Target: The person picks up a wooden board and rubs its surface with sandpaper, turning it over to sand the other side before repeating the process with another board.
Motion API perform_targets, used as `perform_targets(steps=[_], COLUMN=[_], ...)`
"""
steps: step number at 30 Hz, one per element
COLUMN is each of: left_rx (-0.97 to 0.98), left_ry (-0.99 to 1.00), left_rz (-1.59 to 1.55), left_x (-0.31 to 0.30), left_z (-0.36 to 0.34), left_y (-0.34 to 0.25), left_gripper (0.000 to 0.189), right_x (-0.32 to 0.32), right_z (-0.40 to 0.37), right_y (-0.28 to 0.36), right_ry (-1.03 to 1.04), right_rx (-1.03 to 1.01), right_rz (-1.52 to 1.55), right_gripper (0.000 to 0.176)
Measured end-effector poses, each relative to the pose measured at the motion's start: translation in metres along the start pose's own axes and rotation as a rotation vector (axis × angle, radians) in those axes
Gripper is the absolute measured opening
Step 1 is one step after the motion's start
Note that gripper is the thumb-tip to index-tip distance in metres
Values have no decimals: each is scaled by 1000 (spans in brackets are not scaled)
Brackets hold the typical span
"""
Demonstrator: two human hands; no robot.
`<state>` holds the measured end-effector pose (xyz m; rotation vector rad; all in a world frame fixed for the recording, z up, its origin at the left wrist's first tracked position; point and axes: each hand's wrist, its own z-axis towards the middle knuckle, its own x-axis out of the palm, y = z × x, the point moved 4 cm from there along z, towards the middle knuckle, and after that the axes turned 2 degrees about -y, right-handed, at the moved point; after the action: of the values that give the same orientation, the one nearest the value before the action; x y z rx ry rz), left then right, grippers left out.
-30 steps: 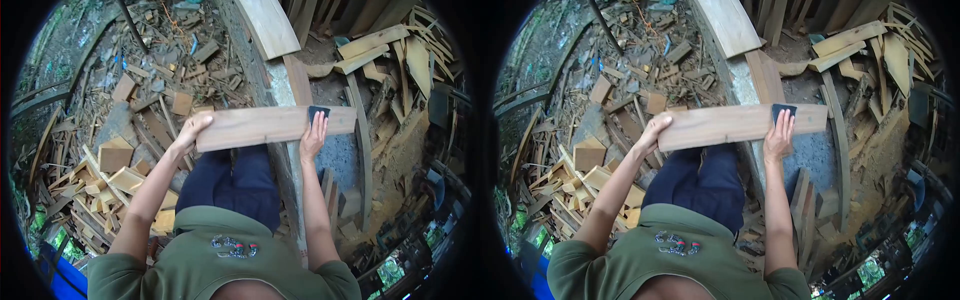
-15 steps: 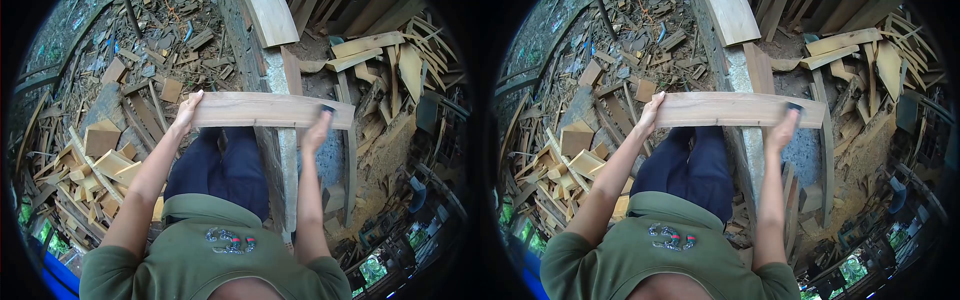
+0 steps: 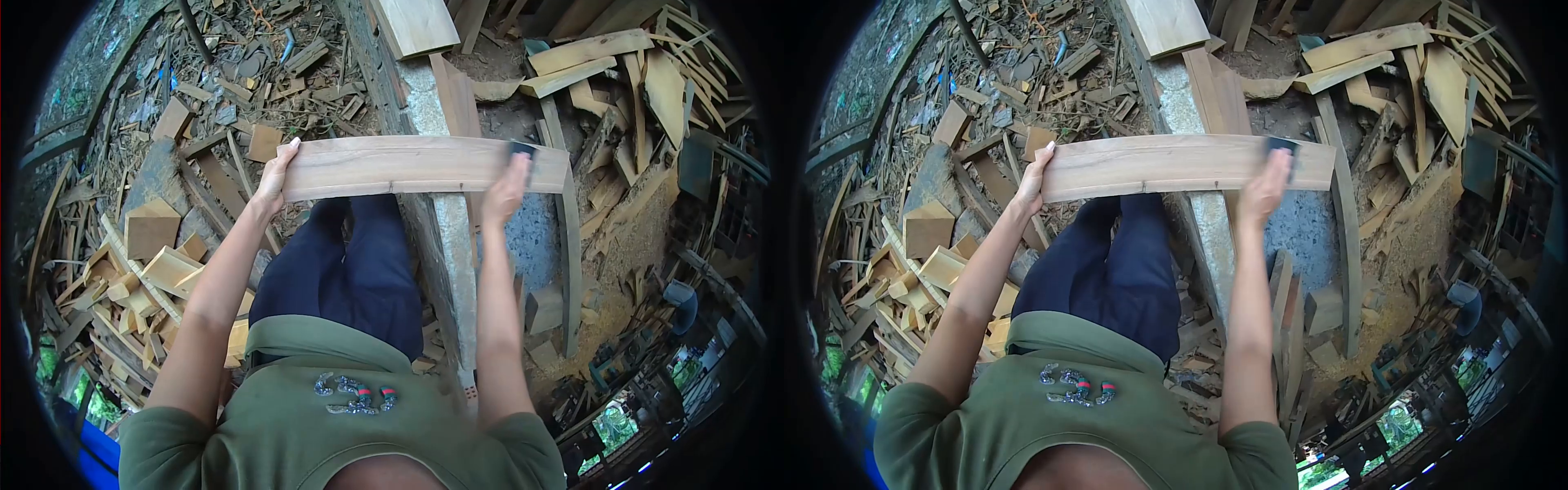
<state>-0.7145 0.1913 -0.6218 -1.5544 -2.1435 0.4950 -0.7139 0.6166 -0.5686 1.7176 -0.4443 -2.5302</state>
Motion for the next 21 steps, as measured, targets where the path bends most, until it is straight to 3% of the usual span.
perform_targets(steps=[1, 4, 6, 8, 9, 11, 13, 15, 18, 21], left_rx=[0, 23, 2, 25, 48, 47, 36, 14, 94, 46], left_ry=[7, -3, 12, -24, -30, -27, -25, -8, -77, -67], left_rz=[-2, 3, 13, 43, 82, 97, 115, 76, 138, 94], left_x=[2, -2, 1, -2, 1, 2, 0, -2, 2, -5], left_z=[-4, 3, 2, 3, 0, -2, -3, -1, -8, -1], left_y=[-3, 2, 1, 3, 0, -5, -2, -1, -7, 0], left_gripper=[56, 55, 57, 58, 59, 59, 59, 59, 57, 54], right_x=[-7, 1, 10, -7, -6, -3, -8, -16, -9, -6], right_z=[8, -4, -32, -48, -46, -20, 16, 38, 16, -21], right_y=[-18, 8, 65, 110, 94, 25, -60, -112, -79, 0], right_ry=[-54, -95, 57, 272, 273, 192, -2, 37, -35, 116], right_rx=[161, 195, -99, -267, -335, -276, 98, 314, 233, 11], right_rz=[-27, -34, 90, 175, 155, 8, 74, -72, -52, 1], right_gripper=[36, 36, 36, 37, 38, 39, 38, 39, 40, 40])
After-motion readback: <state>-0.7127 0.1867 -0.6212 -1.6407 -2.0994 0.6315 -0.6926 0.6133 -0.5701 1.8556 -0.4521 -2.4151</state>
